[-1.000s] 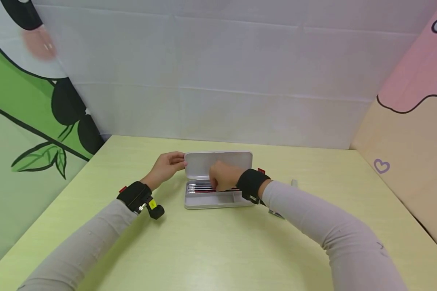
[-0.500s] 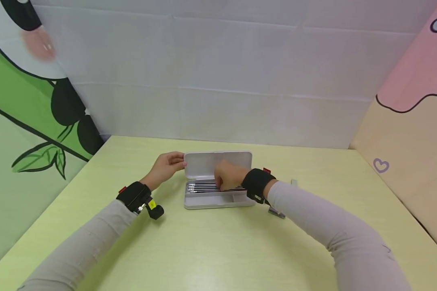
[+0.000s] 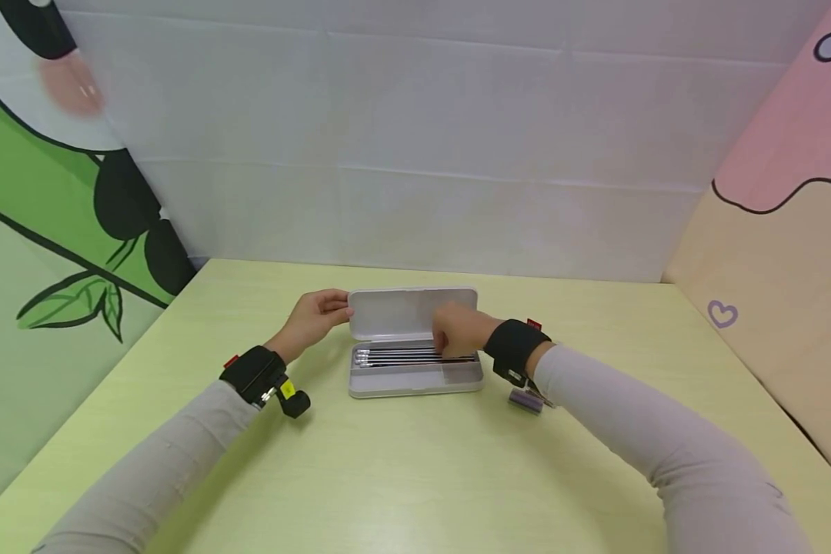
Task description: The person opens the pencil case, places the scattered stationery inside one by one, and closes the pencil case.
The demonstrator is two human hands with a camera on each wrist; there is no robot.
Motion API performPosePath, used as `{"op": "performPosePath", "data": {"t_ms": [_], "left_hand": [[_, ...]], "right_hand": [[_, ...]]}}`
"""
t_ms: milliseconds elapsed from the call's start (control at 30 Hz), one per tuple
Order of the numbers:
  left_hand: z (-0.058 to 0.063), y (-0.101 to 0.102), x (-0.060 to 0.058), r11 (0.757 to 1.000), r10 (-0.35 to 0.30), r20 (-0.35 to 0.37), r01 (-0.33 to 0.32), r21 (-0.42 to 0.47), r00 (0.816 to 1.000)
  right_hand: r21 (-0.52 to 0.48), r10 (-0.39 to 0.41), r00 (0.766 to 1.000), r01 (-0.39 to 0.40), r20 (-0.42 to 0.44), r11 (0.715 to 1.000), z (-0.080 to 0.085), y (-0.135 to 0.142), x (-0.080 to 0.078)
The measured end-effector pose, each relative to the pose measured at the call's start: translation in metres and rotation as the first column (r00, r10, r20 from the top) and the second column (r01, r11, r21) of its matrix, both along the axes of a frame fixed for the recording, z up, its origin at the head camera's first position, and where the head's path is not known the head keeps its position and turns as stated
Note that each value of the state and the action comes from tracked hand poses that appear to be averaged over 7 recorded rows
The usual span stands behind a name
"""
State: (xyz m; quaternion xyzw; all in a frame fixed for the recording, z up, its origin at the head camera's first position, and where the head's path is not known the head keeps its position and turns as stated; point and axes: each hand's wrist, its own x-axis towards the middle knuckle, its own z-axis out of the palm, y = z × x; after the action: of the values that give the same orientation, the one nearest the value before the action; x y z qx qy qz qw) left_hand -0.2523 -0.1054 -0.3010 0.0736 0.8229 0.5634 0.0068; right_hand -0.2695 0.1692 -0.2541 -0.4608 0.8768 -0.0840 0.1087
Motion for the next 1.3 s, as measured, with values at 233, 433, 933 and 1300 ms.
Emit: {"op": "performPosePath", "data": {"t_ms": [233,433,933,1300], "left_hand": [[-0.003,0.000,-0.002,1.000,0.008,0.004,-0.008,0.005,1.000],[-0.004,0.001,-0.002,1.000,0.014,0.017,-0.014,0.011,1.000],[-0.002,-0.002,-0.005,1.000,0.010,0.001,-0.010,-0.009,1.000],[-0.005,0.001,-0.006,1.000,0.001,0.011,-0.001,0.002,1.000]], "right_hand": [[-0.010,-0.039,0.999,0.039,0.001,0.999,0.001,0.026,0.000],[-0.003,-0.071,0.997,0.071,-0.026,0.997,0.000,0.048,0.002],[-0.008,-0.183,0.983,0.183,-0.036,0.983,0.005,0.109,0.007],[0.015,-0.359,0.931,0.361,-0.062,0.933,0.002,0.145,0.000]]}}
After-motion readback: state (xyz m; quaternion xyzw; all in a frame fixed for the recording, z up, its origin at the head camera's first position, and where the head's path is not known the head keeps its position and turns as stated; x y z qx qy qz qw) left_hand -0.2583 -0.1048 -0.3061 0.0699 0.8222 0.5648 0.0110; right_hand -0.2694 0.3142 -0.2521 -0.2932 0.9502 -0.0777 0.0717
